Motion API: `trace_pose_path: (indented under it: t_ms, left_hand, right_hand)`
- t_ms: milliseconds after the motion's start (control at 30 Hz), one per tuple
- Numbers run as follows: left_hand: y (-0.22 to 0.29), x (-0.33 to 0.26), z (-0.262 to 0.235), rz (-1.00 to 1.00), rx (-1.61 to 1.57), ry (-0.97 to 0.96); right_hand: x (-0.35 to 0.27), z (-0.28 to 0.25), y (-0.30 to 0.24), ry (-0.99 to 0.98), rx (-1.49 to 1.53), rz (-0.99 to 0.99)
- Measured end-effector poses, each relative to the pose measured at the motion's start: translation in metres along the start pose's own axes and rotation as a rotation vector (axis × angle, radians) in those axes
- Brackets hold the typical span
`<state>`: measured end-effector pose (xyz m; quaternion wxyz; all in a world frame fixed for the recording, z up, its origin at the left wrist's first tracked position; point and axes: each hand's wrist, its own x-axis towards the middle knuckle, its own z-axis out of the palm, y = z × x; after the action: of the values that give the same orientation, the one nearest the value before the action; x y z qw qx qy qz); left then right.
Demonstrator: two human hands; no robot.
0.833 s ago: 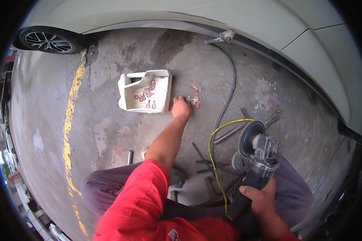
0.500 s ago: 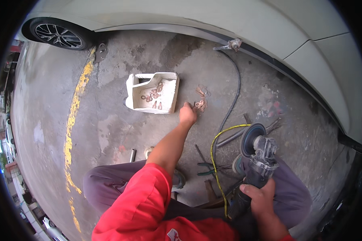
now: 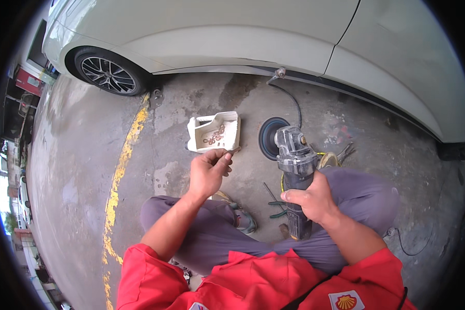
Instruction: The person sits on the floor and uses an angle grinder to grind small metal parts, producing sparks. They repeatedly pick up parts from a white tray, grind them, and place them back into the tray.
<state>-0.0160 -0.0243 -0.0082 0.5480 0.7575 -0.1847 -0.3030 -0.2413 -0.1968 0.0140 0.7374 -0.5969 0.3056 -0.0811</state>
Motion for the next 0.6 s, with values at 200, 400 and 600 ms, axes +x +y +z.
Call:
trace_pose_path:
  t_ms: [200, 400, 600]
  left_hand:
    - [-0.026, -0.040, 0.007, 0.162, 0.055, 0.083]
    - [-0.027, -0.037, 0.011, 0.332, 0.262, 0.110]
    - [-0.026, -0.028, 0.018, 0.334, 0.323, 0.098]
  right_hand:
    - [-0.010, 0.007, 0.001, -0.118, 0.024, 0.089]
    - [-0.006, 0.001, 0.016, -0.180, 0.048, 0.188]
    - [-0.003, -0.006, 0.017, -0.167, 0.086, 0.183]
